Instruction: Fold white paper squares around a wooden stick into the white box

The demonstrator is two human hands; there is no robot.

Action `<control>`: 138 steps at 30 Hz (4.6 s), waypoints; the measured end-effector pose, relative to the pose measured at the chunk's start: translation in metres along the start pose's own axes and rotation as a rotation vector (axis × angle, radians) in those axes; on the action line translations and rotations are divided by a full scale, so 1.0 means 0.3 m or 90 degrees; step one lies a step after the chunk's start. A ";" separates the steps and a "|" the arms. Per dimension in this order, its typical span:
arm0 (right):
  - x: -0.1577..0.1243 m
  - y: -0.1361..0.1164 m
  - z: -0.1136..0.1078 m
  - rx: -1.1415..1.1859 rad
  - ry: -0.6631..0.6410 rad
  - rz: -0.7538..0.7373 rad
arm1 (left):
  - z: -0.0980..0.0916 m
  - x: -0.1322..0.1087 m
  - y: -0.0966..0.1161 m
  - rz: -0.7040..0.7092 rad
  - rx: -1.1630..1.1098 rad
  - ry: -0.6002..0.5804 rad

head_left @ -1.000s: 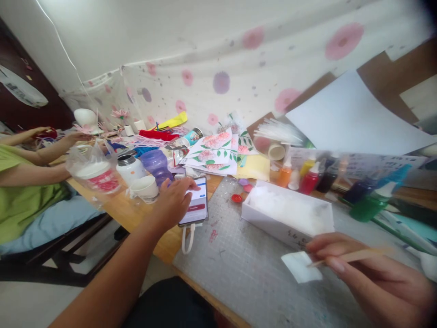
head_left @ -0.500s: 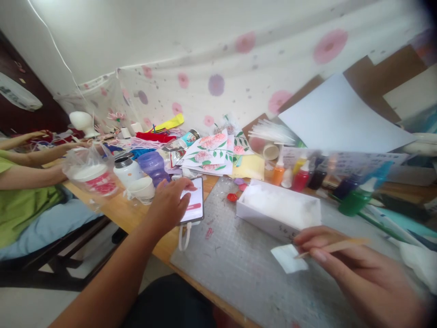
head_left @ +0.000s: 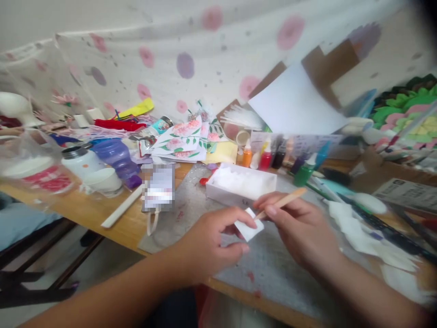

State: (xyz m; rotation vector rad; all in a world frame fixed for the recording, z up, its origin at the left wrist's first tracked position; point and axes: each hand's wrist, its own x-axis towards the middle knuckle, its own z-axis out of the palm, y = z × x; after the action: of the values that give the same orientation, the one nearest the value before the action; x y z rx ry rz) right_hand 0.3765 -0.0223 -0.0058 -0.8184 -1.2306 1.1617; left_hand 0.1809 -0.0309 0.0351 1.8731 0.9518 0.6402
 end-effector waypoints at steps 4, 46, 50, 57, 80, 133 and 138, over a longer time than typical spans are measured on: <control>0.000 -0.001 0.007 -0.002 -0.011 -0.006 | 0.004 0.011 -0.018 -0.031 -0.036 0.008; -0.024 -0.068 0.028 -0.109 -0.103 -0.247 | 0.000 0.034 -0.018 -0.186 -0.496 0.015; -0.021 -0.072 0.028 -0.140 -0.109 -0.270 | -0.001 0.031 -0.015 -0.192 -0.488 0.017; -0.018 -0.083 0.024 -0.194 -0.107 -0.304 | -0.006 0.031 -0.020 -0.205 -0.408 0.007; -0.013 -0.070 0.028 -0.229 -0.103 -0.298 | -0.009 0.034 -0.026 -0.194 -0.397 -0.004; 0.062 0.011 -0.050 -0.060 0.208 -0.158 | -0.007 0.047 -0.056 -0.177 -0.320 0.047; 0.089 0.001 -0.073 -0.211 0.266 -0.183 | -0.010 0.045 -0.048 -0.177 -0.318 0.037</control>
State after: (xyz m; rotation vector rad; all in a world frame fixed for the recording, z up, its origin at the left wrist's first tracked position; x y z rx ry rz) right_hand 0.3963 0.0058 -0.0029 -1.0300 -1.1524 0.5241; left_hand 0.1814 -0.0142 0.0243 1.2639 0.9628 0.6887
